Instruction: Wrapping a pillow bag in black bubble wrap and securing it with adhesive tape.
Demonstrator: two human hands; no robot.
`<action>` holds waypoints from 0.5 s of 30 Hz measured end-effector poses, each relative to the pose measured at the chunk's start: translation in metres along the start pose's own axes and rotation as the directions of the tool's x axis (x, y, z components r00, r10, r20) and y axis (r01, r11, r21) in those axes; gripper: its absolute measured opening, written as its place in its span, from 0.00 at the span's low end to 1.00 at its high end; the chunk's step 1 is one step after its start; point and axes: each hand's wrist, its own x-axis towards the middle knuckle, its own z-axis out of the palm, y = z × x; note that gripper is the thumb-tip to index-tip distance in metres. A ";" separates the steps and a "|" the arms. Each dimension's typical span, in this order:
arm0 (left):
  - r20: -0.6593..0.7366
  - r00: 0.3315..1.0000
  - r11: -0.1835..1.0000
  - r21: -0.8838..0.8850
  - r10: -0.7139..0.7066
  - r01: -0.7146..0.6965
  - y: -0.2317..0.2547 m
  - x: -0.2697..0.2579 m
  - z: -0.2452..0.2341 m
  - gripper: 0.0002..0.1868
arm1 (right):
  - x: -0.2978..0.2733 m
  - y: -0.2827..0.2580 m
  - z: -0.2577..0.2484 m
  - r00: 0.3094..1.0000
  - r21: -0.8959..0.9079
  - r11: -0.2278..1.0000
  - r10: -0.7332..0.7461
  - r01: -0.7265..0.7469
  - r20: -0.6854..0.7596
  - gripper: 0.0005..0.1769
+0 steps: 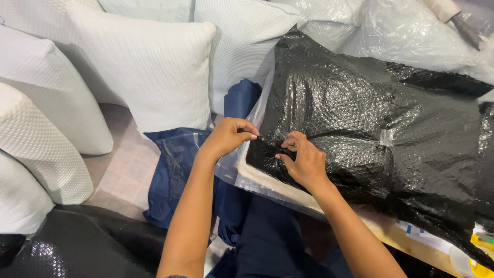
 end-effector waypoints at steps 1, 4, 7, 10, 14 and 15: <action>0.001 1.000 1.000 -0.002 0.000 0.000 0.005 -0.002 -0.001 0.08 | -0.001 0.000 0.000 1.000 -0.002 1.000 0.001 -0.001 0.001 0.31; 0.032 0.999 0.998 0.064 -0.015 0.012 0.025 -0.005 -0.009 0.08 | 0.001 0.000 0.000 1.000 -0.002 1.000 -0.015 0.015 -0.015 0.31; 0.100 0.995 0.978 0.207 -0.018 -0.003 0.039 -0.002 -0.014 0.09 | 0.000 0.001 0.001 1.000 -0.005 1.000 -0.017 0.017 -0.017 0.31; 0.127 0.992 0.958 0.285 0.008 -0.044 0.044 0.009 -0.018 0.10 | 0.001 0.001 0.002 0.999 0.011 1.000 -0.028 0.029 -0.033 0.31; -0.071 0.979 0.978 0.098 0.192 -0.184 0.035 0.016 -0.022 0.09 | -0.001 0.001 0.001 1.000 -0.007 1.000 0.028 -0.028 0.012 0.33; -0.151 0.962 0.973 0.051 0.228 -0.223 0.033 0.016 -0.024 0.08 | 0.000 0.001 0.001 0.999 0.002 0.999 0.035 -0.035 0.011 0.33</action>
